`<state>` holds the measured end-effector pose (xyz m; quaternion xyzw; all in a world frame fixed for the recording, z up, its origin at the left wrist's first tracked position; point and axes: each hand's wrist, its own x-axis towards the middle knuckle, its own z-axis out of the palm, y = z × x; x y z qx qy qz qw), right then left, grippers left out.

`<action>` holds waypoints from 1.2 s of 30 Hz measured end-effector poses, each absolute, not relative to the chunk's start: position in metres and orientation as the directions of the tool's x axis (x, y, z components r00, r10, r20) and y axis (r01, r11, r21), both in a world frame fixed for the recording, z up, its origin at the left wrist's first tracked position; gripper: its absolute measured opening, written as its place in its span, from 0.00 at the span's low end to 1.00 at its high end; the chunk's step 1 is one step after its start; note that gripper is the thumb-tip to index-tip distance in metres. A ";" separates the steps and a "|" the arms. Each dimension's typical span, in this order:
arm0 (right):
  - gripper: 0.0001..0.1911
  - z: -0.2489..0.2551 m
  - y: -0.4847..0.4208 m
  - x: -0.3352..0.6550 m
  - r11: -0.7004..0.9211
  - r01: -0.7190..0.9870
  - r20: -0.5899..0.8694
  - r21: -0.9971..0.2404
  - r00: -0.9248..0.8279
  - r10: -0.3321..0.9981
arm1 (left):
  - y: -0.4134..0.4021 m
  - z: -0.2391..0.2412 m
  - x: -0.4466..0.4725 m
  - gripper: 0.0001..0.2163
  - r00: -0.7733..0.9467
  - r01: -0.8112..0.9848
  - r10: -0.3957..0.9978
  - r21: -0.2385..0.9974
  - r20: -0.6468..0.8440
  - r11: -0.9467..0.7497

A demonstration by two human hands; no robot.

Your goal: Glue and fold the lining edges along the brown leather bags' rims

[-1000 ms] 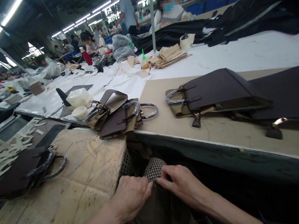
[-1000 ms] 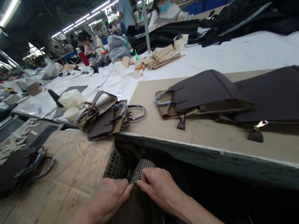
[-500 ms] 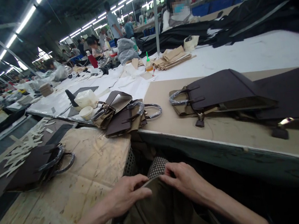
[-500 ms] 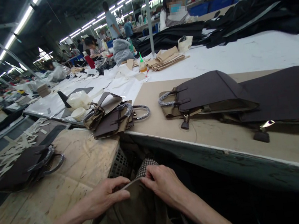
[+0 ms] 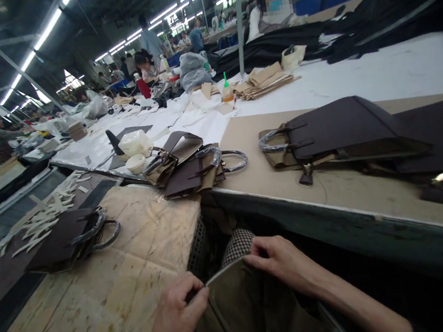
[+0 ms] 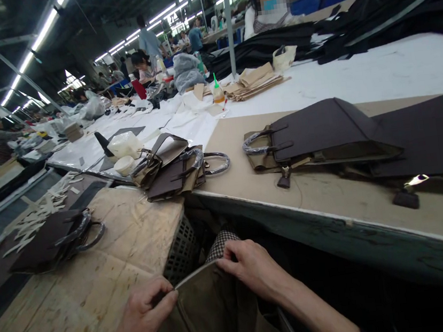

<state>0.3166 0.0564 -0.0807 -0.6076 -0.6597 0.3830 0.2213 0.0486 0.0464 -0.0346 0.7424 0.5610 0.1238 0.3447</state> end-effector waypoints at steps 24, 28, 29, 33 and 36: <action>0.06 -0.072 0.019 0.355 -0.182 0.433 -0.194 -0.883 0.016 0.981 | 0.124 -0.062 0.144 0.08 0.734 0.562 0.577 0.798 -0.358 -0.220; 0.10 -0.074 0.016 0.359 -0.185 0.419 -0.195 -0.889 0.018 0.981 | 0.126 -0.066 0.145 0.09 0.741 0.541 0.550 0.828 -0.386 -0.147; 0.11 -0.075 0.016 0.360 -0.177 0.438 -0.188 -0.881 0.019 0.982 | 0.126 -0.067 0.146 0.09 0.745 0.534 0.541 0.835 -0.390 -0.134; 0.12 -0.083 0.016 0.362 -0.170 0.566 -0.168 -0.807 0.055 0.984 | 0.126 -0.067 0.147 0.09 0.766 0.510 0.509 0.854 -0.393 -0.108; 0.12 -0.087 0.015 0.363 -0.181 0.623 -0.179 -0.761 0.066 0.982 | 0.125 -0.064 0.148 0.09 0.782 0.497 0.498 0.857 -0.375 -0.135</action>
